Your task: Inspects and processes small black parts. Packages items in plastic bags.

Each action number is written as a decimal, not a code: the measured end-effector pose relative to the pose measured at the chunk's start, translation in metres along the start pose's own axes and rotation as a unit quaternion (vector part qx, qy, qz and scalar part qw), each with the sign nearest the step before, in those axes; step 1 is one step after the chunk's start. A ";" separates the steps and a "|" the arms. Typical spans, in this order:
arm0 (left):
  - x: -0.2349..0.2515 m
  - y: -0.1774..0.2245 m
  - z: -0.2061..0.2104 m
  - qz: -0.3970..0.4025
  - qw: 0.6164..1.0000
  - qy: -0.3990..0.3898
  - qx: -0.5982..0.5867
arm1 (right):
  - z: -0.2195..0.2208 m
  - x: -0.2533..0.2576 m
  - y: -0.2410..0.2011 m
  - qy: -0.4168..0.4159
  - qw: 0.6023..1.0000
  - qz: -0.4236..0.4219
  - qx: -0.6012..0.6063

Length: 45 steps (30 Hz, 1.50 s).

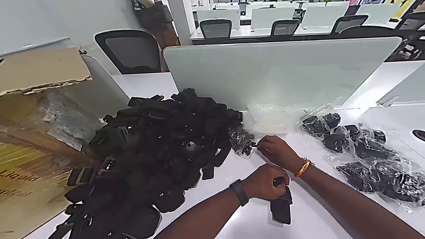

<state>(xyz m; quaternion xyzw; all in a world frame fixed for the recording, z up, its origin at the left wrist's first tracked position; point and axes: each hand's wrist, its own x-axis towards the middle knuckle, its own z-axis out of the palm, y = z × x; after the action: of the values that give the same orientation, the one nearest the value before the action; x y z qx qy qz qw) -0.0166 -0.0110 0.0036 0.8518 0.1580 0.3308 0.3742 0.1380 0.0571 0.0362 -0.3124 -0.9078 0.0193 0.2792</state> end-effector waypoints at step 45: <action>0.003 -0.007 -0.007 -0.120 0.944 0.300 -0.072 | -0.022 -0.106 -0.055 -0.123 0.978 0.012 0.169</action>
<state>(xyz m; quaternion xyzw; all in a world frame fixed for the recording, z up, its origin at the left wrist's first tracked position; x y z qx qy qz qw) -0.0189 -0.0007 0.0031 0.6588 0.3395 0.5338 0.4072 0.1871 -0.0515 0.0138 -0.2670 -0.9149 0.2146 0.2138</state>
